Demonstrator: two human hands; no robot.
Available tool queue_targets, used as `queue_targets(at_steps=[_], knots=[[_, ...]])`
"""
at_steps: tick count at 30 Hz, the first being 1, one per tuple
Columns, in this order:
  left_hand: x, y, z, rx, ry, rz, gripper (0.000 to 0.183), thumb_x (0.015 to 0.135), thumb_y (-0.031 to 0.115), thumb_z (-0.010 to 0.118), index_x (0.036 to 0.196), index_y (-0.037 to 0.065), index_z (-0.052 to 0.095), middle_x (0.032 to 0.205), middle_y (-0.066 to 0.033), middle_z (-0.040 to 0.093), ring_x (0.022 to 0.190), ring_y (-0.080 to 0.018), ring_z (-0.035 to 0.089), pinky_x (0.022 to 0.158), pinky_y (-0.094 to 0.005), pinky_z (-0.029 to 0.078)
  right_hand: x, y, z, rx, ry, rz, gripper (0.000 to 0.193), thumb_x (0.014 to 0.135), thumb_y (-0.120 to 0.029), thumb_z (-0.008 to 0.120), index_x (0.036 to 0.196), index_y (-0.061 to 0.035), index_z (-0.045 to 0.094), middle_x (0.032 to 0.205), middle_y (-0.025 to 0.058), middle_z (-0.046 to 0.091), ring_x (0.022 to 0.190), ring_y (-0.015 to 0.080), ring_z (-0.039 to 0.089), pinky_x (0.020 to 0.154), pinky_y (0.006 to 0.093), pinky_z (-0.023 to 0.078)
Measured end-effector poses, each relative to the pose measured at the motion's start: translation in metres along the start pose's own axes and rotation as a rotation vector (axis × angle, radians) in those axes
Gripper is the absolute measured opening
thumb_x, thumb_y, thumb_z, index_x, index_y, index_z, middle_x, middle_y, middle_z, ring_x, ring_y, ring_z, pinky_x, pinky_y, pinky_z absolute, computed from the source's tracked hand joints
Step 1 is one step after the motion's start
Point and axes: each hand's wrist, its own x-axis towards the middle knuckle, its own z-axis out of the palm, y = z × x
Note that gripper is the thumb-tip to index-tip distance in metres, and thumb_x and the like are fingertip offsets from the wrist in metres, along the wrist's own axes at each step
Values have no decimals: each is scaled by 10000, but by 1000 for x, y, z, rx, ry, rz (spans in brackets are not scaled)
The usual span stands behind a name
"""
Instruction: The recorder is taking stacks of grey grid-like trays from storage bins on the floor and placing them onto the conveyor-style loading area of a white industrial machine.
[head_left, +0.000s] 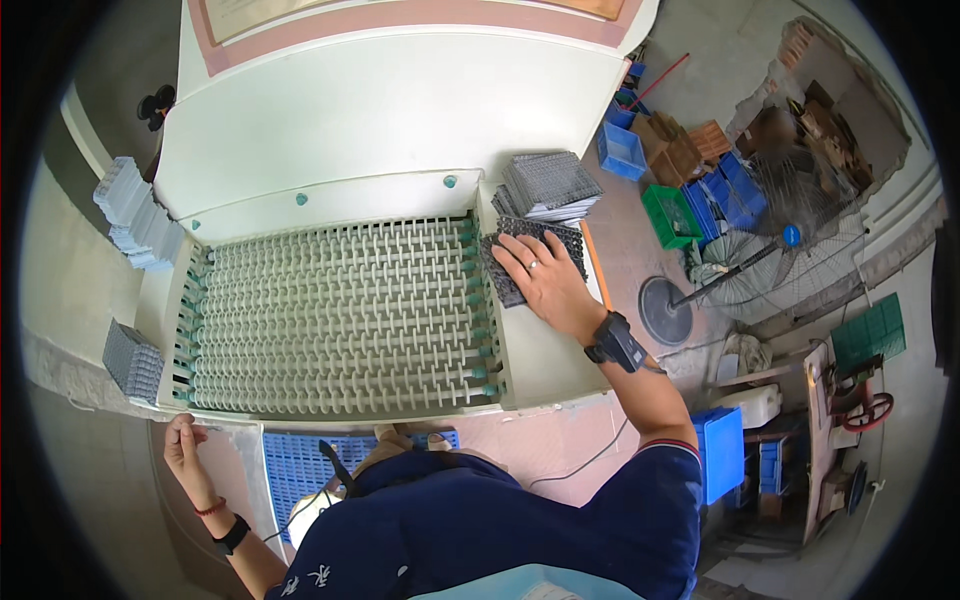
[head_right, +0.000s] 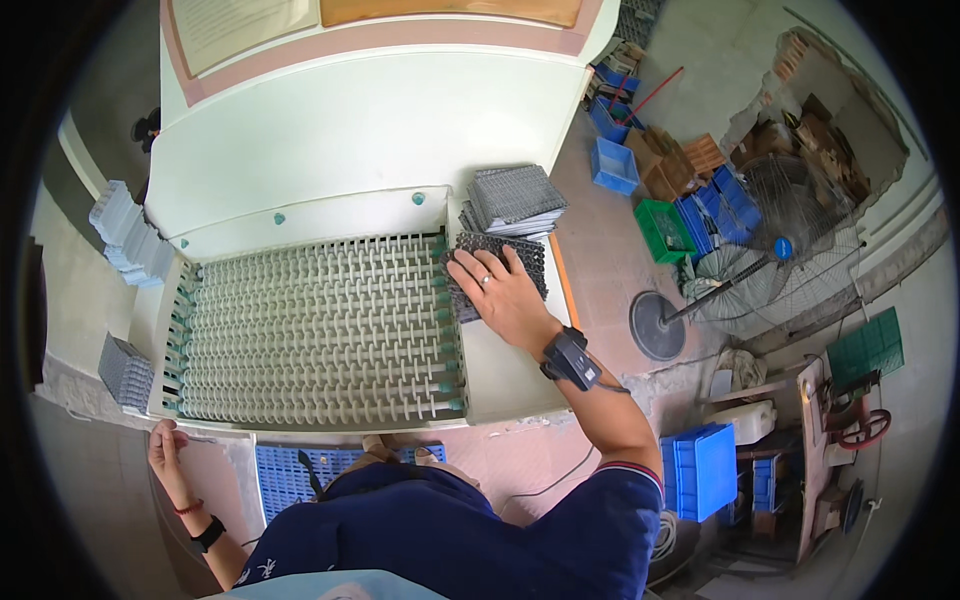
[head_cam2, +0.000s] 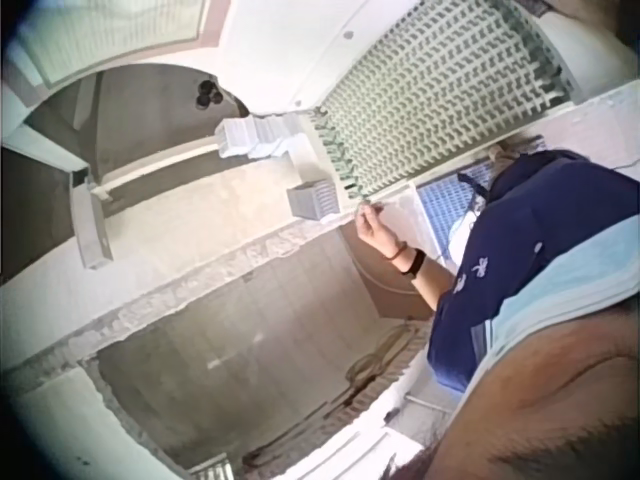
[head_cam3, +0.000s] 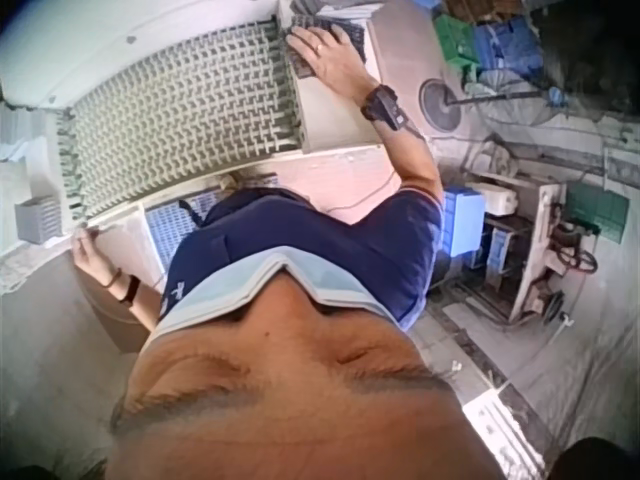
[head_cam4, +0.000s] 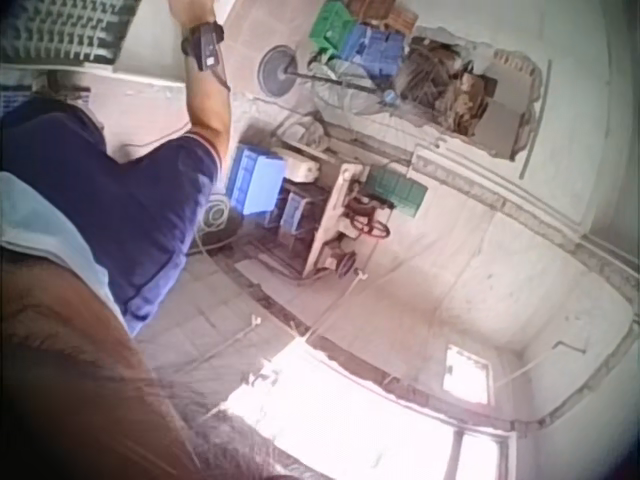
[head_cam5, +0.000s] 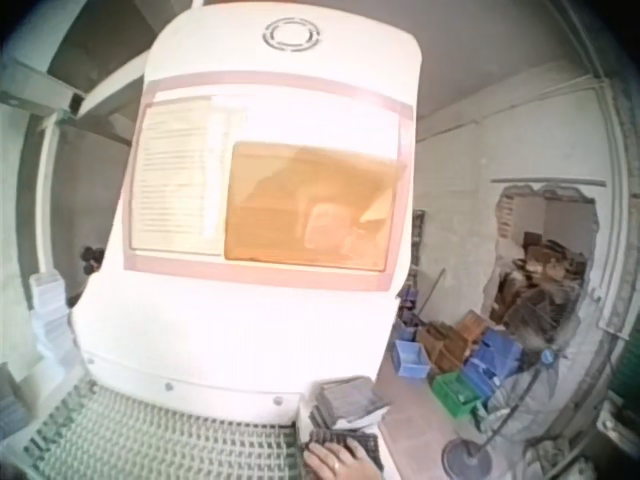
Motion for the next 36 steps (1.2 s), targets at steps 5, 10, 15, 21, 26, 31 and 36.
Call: queue_targets(at_steps=[5, 10, 15, 21, 26, 31, 36], knots=[[0, 9, 23, -36, -76, -5, 219, 941, 188, 523, 1014, 2, 612, 748, -17, 574, 690, -85, 504, 670, -219, 408, -1, 10, 8, 87, 58, 88, 709, 694, -160, 701, 1326, -60, 395, 1361, 109, 409, 1205, 282, 415, 1017, 504, 310], [3, 20, 72, -74, -294, 86, 156, 924, 134, 526, 966, 1, 596, 786, -31, 566, 708, -90, 512, 679, -223, 418, -21, -7, -28, 94, -15, 204, 850, 623, -236, 793, 1344, -85, 369, 1363, 106, 396, 1212, 287, 405, 1033, 487, 302], [-13, 31, 134, -240, -663, 84, 140, 882, 96, 569, 988, 5, 585, 882, -45, 554, 755, -108, 549, 696, -233, 440, -104, -56, -80, 145, 343, 613, 613, 675, -193, 780, 1213, -68, 516, 1209, 118, 533, 1087, 312, 512, 924, 425, 414], [-46, 28, 212, -408, -1095, -60, 136, 829, 20, 585, 962, -8, 586, 928, -68, 540, 804, -122, 555, 715, -236, 447, -288, -163, -66, 167, 364, 1423, 145, 795, -72, 670, 922, -6, 645, 782, 138, 659, 674, 219, 650, 622, 308, 501], [-77, 19, 243, -377, -1345, -165, 159, 831, -19, 570, 989, -30, 577, 891, -67, 556, 795, -112, 561, 728, -234, 450, -345, -282, -54, 383, 93, 1754, 137, 779, -142, 663, 818, -11, 669, 718, 153, 657, 643, 252, 649, 597, 322, 501], [-106, 29, 258, -478, -1411, -144, 147, 865, -1, 552, 1009, -26, 568, 886, -52, 576, 793, -103, 570, 722, -233, 457, -374, -344, -35, 531, -95, 1847, 211, 777, -196, 698, 900, -26, 684, 782, 145, 684, 714, 225, 679, 661, 300, 528], [-151, 31, 259, -365, -1320, -141, 103, 881, 25, 527, 954, -24, 581, 850, -67, 600, 723, -120, 578, 699, -247, 473, -426, -387, 10, 706, -314, 1745, 337, 787, -335, 665, 995, -70, 664, 895, 131, 683, 833, 286, 659, 744, 365, 520]])
